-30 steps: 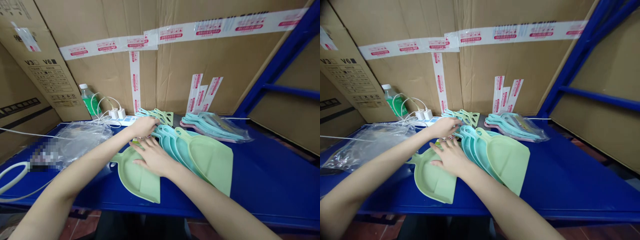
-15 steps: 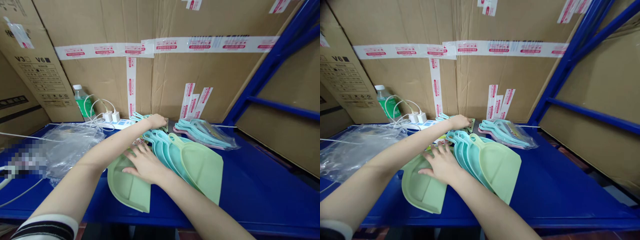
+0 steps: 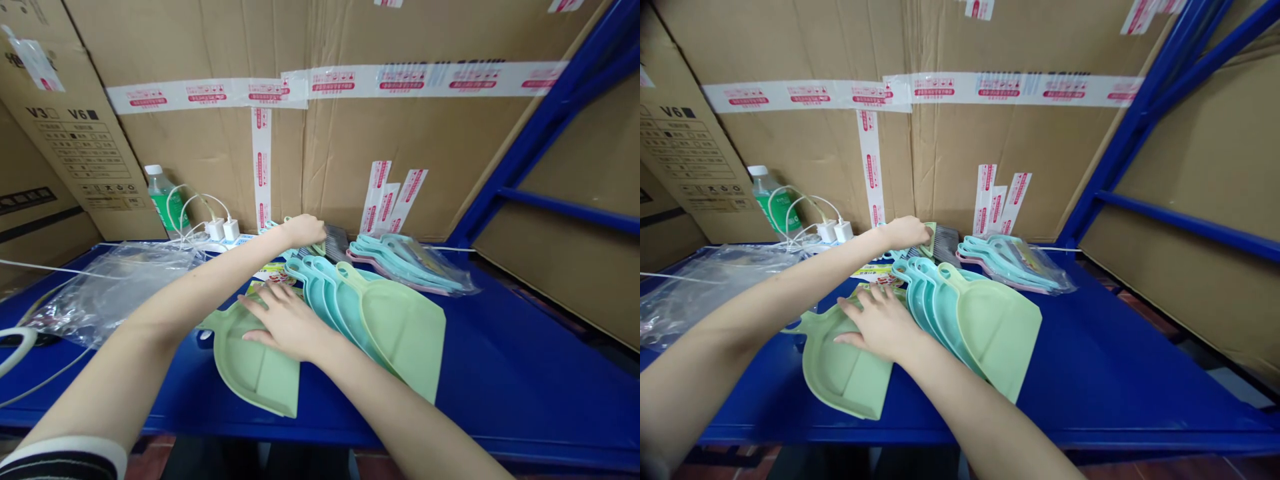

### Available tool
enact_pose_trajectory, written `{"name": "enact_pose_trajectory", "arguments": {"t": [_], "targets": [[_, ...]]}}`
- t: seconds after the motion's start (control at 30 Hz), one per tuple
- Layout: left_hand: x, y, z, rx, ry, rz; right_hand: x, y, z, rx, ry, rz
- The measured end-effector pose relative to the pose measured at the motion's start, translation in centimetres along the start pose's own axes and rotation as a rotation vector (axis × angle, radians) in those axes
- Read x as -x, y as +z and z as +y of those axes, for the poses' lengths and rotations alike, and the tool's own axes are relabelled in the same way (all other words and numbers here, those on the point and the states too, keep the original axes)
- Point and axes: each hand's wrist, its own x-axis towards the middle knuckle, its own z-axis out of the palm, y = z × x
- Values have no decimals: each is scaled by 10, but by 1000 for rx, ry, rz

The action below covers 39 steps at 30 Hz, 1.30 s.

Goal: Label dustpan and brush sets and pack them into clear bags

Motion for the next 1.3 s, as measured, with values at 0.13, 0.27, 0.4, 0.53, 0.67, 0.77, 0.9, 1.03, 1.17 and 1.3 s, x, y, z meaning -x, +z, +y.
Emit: {"name": "enact_pose_trajectory", "arguments": {"t": [0.13,0.27,0.4,0.53,0.67,0.77,0.9,1.03,1.17,1.3], "targets": [[19,-24,-2,-46,-34,-39,1,-1,0,9,6,-3],[47,-50,3,-92,-59,-72,1,-2,-2,13,3,-20],[82,-66,17,-112,-46,-122,0,0,-4,13,0,-20],[115,-69,34,-118,-36,-170,-1,2,-6,22,-4,-1],[146,-63,44,-69,-4,-218,-1,4,-16,28,-87,10],[169,-54,47,-45,-5,-169,1,7,-27,72,-215,113],[197,-40,49,4,-2,-118,5,4,-38,133,-453,330],[214,-28,55,105,26,-69,8,-15,-27,163,-433,545],[221,-24,65,82,88,18,7,-25,-4,121,-68,549],[228,-22,71,85,118,83,3,-14,8,76,81,356]]}}
